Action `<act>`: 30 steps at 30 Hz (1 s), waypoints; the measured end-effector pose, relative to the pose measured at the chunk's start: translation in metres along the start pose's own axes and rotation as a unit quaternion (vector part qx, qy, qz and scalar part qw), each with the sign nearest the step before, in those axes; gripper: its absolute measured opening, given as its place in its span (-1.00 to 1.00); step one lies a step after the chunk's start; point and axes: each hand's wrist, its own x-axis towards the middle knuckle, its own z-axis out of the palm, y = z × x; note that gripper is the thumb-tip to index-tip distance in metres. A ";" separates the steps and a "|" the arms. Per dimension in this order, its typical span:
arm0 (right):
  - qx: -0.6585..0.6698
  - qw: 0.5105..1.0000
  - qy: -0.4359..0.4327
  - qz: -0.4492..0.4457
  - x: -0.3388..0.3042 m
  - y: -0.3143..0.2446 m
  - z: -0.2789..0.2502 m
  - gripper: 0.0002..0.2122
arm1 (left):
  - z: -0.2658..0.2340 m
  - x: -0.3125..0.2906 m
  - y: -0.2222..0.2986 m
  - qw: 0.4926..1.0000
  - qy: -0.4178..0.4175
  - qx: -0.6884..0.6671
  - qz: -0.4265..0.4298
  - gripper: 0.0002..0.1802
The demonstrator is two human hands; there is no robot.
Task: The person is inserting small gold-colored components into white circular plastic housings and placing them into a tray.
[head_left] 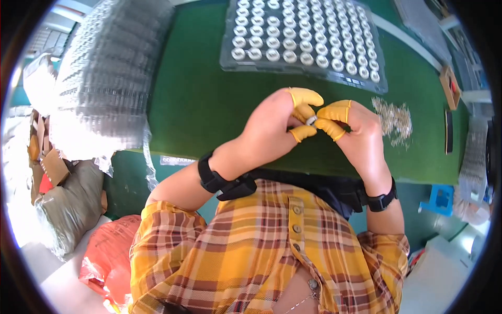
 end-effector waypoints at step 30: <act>-0.086 0.979 -0.105 0.155 0.055 0.032 -0.042 -0.89 | -0.105 0.197 -0.068 0.817 -0.048 0.514 0.255 -0.82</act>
